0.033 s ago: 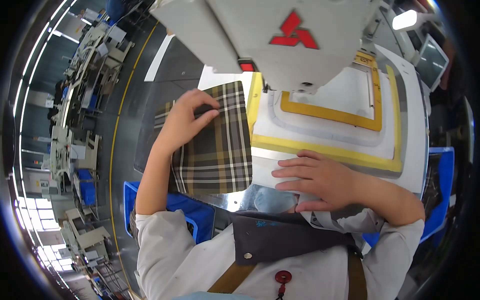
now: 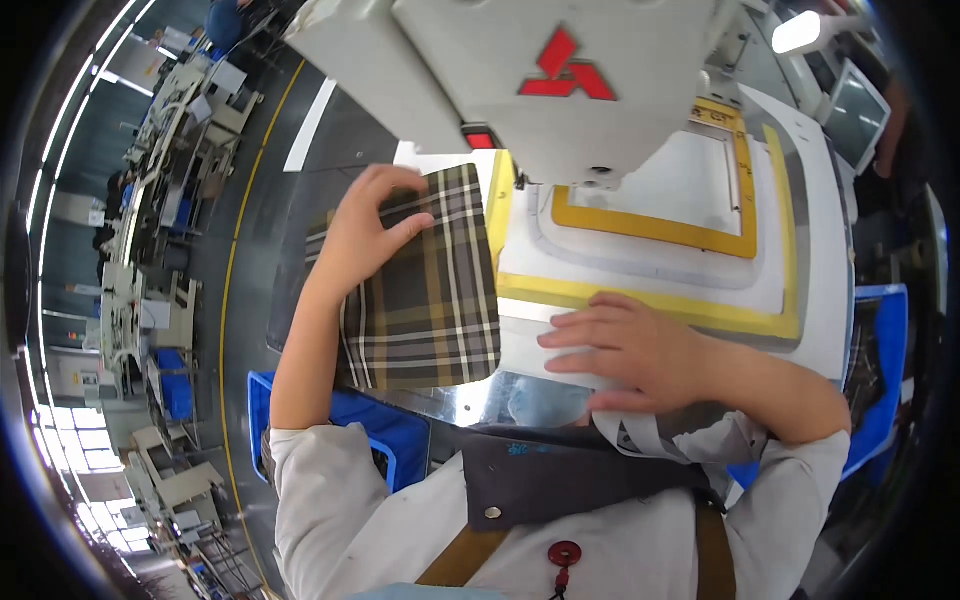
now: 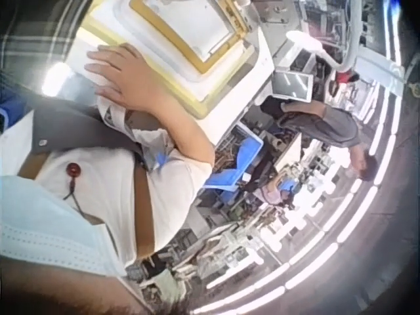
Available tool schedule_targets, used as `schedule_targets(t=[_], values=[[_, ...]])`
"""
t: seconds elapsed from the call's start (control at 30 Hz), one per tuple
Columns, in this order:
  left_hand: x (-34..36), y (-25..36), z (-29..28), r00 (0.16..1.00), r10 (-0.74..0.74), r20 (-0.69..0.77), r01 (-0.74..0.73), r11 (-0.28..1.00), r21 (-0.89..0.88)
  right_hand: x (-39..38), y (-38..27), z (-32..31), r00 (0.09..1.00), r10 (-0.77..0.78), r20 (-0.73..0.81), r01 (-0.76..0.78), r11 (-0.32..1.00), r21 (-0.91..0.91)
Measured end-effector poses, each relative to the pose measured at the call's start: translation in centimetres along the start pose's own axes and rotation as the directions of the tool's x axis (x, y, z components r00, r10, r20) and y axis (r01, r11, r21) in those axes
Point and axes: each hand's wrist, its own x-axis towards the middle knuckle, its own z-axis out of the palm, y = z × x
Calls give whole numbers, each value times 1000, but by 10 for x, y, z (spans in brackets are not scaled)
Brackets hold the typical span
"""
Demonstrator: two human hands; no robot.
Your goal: The recorder is operating an automated industrial sewing machine, loading plaid fabric into a template frame, and initiating the machine cycle to stitch brand labels.
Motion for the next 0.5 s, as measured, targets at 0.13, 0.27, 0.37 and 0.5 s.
schedule_targets(t=[0.13,0.27,0.37,0.5], values=[[54,-6,-5,810,-316,494,367,930,-7,21,4,-23,988,-40,-152,-38,876,-482],[76,-15,-3,820,-203,536,468,777,-421,82,32,-2,940,-323,-108,111,591,-799],[83,-19,11,863,-215,458,380,872,-307,93,39,8,956,-284,-70,136,643,-754],[84,-27,36,944,-73,323,134,976,-171,73,30,6,976,-146,-162,20,800,-599]])
